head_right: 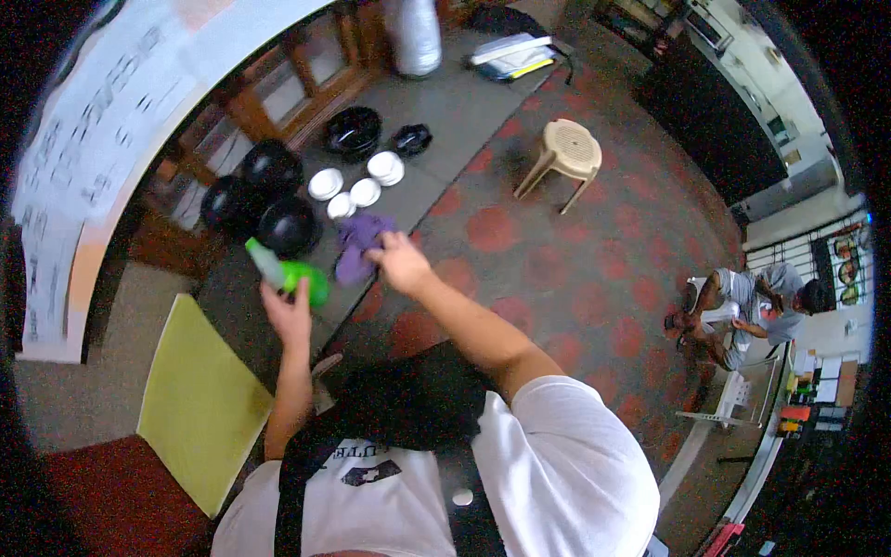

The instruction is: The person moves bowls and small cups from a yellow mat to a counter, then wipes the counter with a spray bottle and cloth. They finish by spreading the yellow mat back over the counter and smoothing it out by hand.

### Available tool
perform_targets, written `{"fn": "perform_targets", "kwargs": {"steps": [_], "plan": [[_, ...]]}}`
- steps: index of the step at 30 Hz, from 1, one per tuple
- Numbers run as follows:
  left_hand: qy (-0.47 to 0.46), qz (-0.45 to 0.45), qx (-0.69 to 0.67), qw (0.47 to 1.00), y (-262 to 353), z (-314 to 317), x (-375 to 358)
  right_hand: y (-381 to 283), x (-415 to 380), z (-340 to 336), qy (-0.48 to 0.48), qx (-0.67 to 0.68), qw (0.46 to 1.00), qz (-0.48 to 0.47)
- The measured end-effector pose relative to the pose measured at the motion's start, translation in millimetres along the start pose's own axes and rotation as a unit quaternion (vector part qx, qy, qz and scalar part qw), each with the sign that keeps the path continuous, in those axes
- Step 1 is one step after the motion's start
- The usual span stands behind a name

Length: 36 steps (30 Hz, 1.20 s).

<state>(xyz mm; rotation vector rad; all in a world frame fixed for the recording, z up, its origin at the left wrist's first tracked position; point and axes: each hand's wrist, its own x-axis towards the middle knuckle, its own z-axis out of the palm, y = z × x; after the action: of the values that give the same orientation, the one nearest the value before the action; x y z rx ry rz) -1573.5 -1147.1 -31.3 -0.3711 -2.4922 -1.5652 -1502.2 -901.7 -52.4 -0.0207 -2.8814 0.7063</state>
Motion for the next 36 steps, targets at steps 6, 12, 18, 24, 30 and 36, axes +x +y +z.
{"fn": "perform_targets", "kwargs": {"steps": [6, 12, 18, 24, 30, 36], "plan": [[0.1, 0.027, 0.022, 0.994, 22, 36, 9, 89, -75, -45, -0.145, 0.35, 0.925, 0.001], [0.02, 0.089, -0.057, 0.994, 108, 62, 11, 212, -144, -123, -0.006, 0.482, 0.835, 0.267], [-0.104, 0.14, -0.179, 0.968, 208, 165, 85, 297, -32, -192, 0.264, 0.345, 0.883, 0.176], [-0.148, 0.209, -0.187, 0.948, 254, 310, 191, 272, 88, -253, 0.291, 0.215, 0.924, 0.127], [-0.166, 0.119, -0.098, 0.974, 186, 433, 284, 334, 13, -216, 0.074, 0.111, 0.965, 0.227], [-0.066, 0.123, 0.06, 0.988, 143, 481, 315, 436, -264, -90, -0.036, 0.16, 0.773, 0.613]]}}
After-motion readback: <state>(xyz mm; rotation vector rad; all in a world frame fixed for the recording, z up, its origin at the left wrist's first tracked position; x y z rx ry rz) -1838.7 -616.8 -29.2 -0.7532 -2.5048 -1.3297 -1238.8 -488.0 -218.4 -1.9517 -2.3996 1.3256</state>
